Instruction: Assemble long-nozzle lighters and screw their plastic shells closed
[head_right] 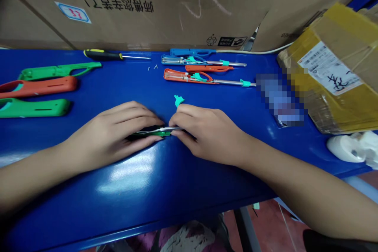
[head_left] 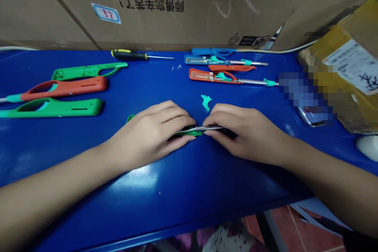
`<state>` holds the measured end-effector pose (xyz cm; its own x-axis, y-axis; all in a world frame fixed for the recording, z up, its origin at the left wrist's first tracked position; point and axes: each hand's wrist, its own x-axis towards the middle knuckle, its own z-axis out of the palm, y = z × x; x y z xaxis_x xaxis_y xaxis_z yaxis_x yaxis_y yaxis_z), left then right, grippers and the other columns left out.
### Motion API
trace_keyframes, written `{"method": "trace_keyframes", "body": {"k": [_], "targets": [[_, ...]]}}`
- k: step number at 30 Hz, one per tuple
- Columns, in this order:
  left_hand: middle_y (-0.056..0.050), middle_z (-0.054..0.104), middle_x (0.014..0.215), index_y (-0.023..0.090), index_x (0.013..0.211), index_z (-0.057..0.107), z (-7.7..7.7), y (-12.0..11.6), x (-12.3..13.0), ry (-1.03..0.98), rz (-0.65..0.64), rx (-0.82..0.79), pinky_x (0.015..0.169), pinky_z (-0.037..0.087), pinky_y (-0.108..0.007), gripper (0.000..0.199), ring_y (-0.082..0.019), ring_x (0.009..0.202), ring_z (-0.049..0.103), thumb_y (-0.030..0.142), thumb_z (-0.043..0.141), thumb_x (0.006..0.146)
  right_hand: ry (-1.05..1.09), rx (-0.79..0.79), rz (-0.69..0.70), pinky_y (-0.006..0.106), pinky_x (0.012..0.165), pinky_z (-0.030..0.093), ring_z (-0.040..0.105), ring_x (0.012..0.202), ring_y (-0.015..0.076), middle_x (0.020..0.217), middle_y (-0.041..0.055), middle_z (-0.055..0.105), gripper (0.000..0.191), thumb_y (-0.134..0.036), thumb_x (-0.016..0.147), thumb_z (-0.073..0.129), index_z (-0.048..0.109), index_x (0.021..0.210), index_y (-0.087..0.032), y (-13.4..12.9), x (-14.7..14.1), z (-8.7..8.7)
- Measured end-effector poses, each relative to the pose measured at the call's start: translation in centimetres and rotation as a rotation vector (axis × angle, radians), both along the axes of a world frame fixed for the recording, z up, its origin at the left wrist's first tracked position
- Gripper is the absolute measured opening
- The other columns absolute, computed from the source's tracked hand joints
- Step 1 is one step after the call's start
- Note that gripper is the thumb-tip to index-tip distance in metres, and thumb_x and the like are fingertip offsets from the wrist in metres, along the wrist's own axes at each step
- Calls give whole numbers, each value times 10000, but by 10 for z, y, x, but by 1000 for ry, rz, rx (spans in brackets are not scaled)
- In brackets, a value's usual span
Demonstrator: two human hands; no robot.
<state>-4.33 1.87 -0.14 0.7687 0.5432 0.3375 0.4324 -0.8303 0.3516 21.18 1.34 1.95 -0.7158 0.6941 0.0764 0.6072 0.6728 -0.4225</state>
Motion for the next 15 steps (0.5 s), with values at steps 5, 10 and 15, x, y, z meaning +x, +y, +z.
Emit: {"method": "trace_keyframes", "body": {"k": [5,10,15], "targets": [[-96,727,1078,134,1165,667,1,0,-1,-24,-9,17,904,537,-349,246,-223,1004,659,286,616,978,-27,116,18,287,751,504,658,909,175,1035,55,676,219,-266,1019,498,685,1096,-182,2,2,-1],[-95,737,1068,131,1172,671,4,0,0,-33,1,38,895,547,-345,251,-218,979,679,286,608,984,-47,166,44,282,720,498,661,890,169,1037,53,677,218,-249,1014,502,695,1093,-189,2,3,-1],[-92,739,1024,112,1137,681,5,-1,3,-24,13,81,856,555,-343,228,-213,928,683,264,592,994,-58,210,50,289,726,496,661,896,173,1047,57,681,223,-235,1013,496,697,1095,-187,3,2,-1]]}}
